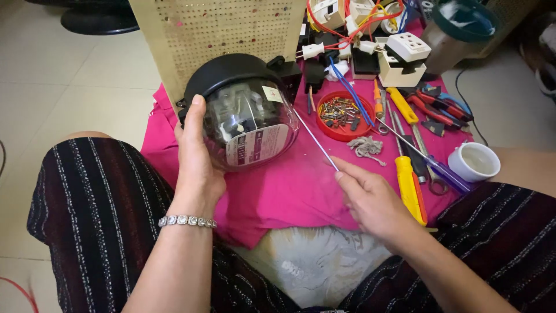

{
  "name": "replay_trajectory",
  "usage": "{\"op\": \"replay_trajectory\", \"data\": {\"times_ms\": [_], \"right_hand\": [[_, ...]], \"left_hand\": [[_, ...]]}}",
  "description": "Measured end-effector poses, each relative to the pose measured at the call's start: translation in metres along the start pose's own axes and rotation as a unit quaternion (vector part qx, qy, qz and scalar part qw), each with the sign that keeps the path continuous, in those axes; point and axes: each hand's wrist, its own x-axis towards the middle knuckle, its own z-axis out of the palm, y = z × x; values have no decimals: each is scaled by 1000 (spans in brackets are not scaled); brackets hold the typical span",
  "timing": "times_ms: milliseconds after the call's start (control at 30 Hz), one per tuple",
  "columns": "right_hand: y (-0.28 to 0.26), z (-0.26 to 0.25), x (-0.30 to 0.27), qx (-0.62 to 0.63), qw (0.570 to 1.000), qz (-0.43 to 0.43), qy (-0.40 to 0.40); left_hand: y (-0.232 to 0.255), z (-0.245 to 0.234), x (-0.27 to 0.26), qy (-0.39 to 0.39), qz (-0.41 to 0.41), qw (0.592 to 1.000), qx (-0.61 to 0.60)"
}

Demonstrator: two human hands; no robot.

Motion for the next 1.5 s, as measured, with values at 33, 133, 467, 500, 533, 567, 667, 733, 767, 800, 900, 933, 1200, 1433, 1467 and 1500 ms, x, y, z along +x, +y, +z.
{"op": "replay_trajectory", "data": {"times_ms": [33, 133, 467, 500, 533, 567, 667, 733, 767, 800, 900, 933, 1200, 1433, 1467, 1500], "right_hand": [[-11, 2, -5, 0, 1000, -1, 0], [-35, 3, -16, 122, 985, 114, -31], [-4, -13, -2, 519, 778, 211, -285], [-9, -11, -5, 436, 847, 179, -244], [-10, -5, -6, 437, 847, 180, -243], [-10, 0, -8, 224, 959, 90, -151], [-5, 2, -2, -170, 985, -39, -16], [-4, 2, 5, -330, 941, -69, 19], [-6, 4, 9, -312, 948, -60, 10], [-9, 6, 14, -294, 954, -53, 1], [-34, 13, -3, 62, 992, 93, -58], [-41, 11, -6, 61, 992, 94, -58], [6, -6, 13, 591, 703, 246, -311], [-20, -29, 12, 69, 989, 93, -93], [-18, -37, 23, -27, 998, 56, -10], [-15, -44, 33, -122, 990, 19, 74]], "left_hand": [[-1, -1, 3, 0, 1, 1000, 0], [-4, -3, 7, 2, -1, 1000, -8], [7, 5, -6, 15, -14, 1000, 9], [7, 6, -8, 18, -16, 1000, 12], [5, 4, -5, 18, -17, 1000, 12], [3, 2, -1, 18, -13, 1000, 3], [0, 1, 2, 21, -2, 1000, -6], [-1, 0, 4, 24, 3, 1000, -7], [-2, -1, 5, 22, -6, 1000, -4], [-2, -2, 7, 20, -13, 1000, -2], [1, 1, 4, 20, -14, 1000, -4], [2, 2, 2, 20, -16, 1000, -4], [-2, 0, 6, 17, -4, 1000, -15], [4, 4, -1, 23, 2, 1000, -6], [5, 5, -3, 23, 8, 1000, -1], [7, 7, -6, 23, 14, 1000, 4]]}}
